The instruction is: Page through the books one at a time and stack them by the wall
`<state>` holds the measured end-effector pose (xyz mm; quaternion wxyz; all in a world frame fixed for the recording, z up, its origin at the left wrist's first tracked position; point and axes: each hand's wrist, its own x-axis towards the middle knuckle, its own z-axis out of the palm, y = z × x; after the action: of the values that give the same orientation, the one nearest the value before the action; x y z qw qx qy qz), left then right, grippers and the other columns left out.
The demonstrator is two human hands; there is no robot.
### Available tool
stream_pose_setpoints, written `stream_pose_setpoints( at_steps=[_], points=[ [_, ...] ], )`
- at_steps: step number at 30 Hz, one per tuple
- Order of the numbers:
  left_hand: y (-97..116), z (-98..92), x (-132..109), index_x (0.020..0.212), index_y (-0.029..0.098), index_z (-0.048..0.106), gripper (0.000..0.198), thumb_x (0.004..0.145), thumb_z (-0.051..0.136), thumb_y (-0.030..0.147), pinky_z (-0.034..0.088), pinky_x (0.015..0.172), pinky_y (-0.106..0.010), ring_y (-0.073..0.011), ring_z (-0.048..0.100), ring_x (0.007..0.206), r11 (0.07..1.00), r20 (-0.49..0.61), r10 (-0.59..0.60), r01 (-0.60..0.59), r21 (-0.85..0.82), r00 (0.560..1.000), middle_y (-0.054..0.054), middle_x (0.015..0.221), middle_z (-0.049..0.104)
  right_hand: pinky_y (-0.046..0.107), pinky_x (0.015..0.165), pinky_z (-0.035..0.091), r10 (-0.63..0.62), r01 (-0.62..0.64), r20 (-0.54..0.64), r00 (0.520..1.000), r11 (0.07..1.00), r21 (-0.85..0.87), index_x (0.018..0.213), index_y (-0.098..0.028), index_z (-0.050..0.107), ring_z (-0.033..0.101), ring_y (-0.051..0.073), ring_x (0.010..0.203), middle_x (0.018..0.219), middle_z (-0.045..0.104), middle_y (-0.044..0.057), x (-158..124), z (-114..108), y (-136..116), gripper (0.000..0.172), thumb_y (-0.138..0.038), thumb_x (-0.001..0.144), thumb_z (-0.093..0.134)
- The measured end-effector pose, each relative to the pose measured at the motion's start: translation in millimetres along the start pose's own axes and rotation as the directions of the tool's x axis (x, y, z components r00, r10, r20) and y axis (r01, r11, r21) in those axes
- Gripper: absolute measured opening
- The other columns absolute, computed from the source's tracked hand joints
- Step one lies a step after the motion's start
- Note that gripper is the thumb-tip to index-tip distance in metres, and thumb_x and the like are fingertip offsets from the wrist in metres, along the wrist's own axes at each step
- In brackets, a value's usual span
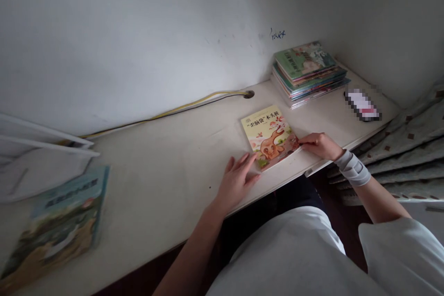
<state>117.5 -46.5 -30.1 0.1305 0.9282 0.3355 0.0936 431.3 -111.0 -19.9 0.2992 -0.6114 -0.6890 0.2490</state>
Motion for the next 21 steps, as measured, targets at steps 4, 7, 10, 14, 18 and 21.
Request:
stream_pose_setpoints(
  at_steps=[4, 7, 10, 14, 18, 21],
  points=[
    [1, -2.3, 0, 0.137, 0.022, 0.031, 0.052, 0.088, 0.043, 0.031, 0.02, 0.109, -0.049, -0.0224, 0.042, 0.126, 0.999, -0.012, -0.015, 0.015, -0.028, 1.0, -0.008, 0.134, 0.049, 0.027, 0.059, 0.048, 0.186, -0.196, 0.073, 0.98, 0.965, 0.171, 0.103, -0.016, 0.065, 0.059, 0.014, 0.061, 0.074, 0.068, 0.003, 1, -3, -14, 0.038, -0.044, 0.08, 0.052],
    [1, -1.1, 0, 0.137, 0.021, 0.03, 0.051, 0.088, 0.042, 0.03, 0.02, 0.109, -0.048, -0.0211, 0.043, 0.125, 0.999, -0.012, 0.004, -0.004, -0.042, 1.0, -0.008, 0.133, 0.05, 0.021, 0.039, 0.036, 0.332, -0.355, 0.125, 0.935, 0.894, 0.273, 0.108, -0.014, 0.058, 0.045, 0.009, 0.039, 0.053, 0.055, -0.004, 8, 2, -30, 0.045, -0.049, 0.08, 0.051],
    [0, 1.9, -1, 0.14, 0.016, 0.02, 0.061, 0.088, 0.043, 0.036, 0.02, 0.108, -0.049, -0.0229, 0.038, 0.129, 1.0, -0.028, 0.024, -0.024, -0.009, 0.999, -0.013, 0.137, 0.045, 0.019, 0.033, 0.027, 0.374, -0.39, 0.111, 0.921, 0.864, 0.319, 0.114, -0.015, 0.051, 0.036, 0.005, 0.035, 0.052, 0.051, -0.007, 15, 13, -44, 0.049, -0.045, 0.076, 0.058],
    [0, 5.7, -2, 0.142, 0.004, 0.006, 0.088, 0.082, 0.045, 0.055, 0.021, 0.107, -0.05, -0.0302, 0.028, 0.133, 0.996, -0.045, 0.043, -0.039, 0.078, 0.998, -0.024, 0.141, 0.033, 0.016, 0.034, 0.028, 0.279, -0.333, 0.185, 0.942, 0.829, 0.449, 0.131, -0.018, 0.033, 0.036, 0.004, 0.038, 0.061, 0.054, -0.008, 14, 17, -47, 0.062, -0.036, 0.077, 0.058],
    [-1, 7.1, -1, 0.141, 0.002, 0.001, 0.097, 0.079, 0.042, 0.063, 0.021, 0.107, -0.049, -0.0321, 0.027, 0.133, 0.994, -0.021, 0.048, -0.045, 0.102, 0.999, -0.027, 0.141, 0.03, 0.015, 0.032, 0.028, 0.29, -0.38, 0.251, 0.923, 0.778, 0.5, 0.135, -0.019, 0.026, 0.037, 0.004, 0.037, 0.058, 0.051, -0.009, 12, 17, -38, 0.066, -0.032, 0.077, 0.057],
    [0, 7.2, 0, 0.141, 0.002, -0.003, 0.098, 0.079, 0.04, 0.064, 0.021, 0.107, -0.048, -0.0309, 0.024, 0.135, 0.994, -0.028, 0.049, -0.046, 0.097, 0.998, -0.026, 0.144, 0.024, 0.016, 0.032, 0.029, 0.281, -0.37, 0.248, 0.927, 0.793, 0.483, 0.135, -0.019, 0.028, 0.039, 0.005, 0.037, 0.057, 0.051, -0.009, 17, 21, -33, 0.065, -0.03, 0.077, 0.056]
  ],
)
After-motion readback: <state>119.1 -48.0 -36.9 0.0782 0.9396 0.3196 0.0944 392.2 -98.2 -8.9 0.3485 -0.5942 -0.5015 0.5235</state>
